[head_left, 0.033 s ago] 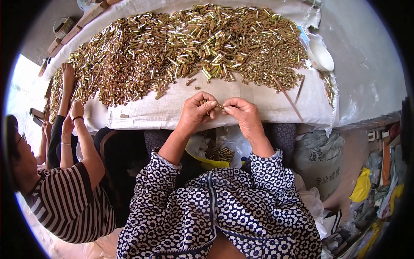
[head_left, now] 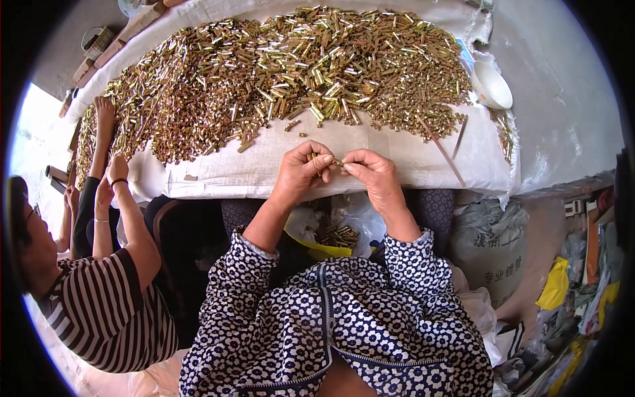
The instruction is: The person sorts small brass-colored metal components by hand on a white cloth-covered surface.
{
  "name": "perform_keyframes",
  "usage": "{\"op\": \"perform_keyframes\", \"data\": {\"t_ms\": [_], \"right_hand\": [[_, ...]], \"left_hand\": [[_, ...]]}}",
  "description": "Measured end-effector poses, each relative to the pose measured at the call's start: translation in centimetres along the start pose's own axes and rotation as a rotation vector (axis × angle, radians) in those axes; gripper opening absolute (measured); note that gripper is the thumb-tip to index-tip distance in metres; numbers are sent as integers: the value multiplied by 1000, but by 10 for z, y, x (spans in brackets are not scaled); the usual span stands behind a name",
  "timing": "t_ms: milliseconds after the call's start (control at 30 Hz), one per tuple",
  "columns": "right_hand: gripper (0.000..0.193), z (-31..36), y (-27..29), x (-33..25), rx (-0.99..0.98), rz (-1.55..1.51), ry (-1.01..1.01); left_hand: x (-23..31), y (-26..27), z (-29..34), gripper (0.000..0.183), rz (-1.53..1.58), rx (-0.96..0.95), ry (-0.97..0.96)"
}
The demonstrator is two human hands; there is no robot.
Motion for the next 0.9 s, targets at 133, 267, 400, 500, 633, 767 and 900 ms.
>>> {"op": "perform_keyframes", "data": {"t_ms": [133, 267, 400, 500, 633, 767, 900], "right_hand": [[14, 0, 5, -5, 41, 188, 115], [11, 1, 2, -8, 79, 225, 110], [12, 4, -6, -20, 74, 749, 280], [16, 5, -6, -30, 38, 1049, 392], [17, -3, 15, -38, 127, 1098, 392], [22, -27, 21, -59, 276, 1306, 307], [24, -45, 36, -50, 332, 1474, 285]], "left_hand": [[13, -7, 0, 8, -107, -16, -70], [17, -8, -2, 9, -197, -24, -74], [17, -21, -6, 7, -627, -38, -253], [31, -48, 1, 8, -970, -87, -514], [30, -69, 5, 18, -1294, -154, -533], [29, -63, 5, 15, -1295, -110, -529], [44, -61, 29, 19, -925, -252, -475]]}}
Point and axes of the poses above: each hand's wrist, its own z-axis away from the middle knuckle, its own y-axis out of the back of the hand, x = y × z, the point moved 8 cm from there along -z, towards the middle knuckle, and after that the axes turned 9 degrees about -z, right-handed, at the moved point
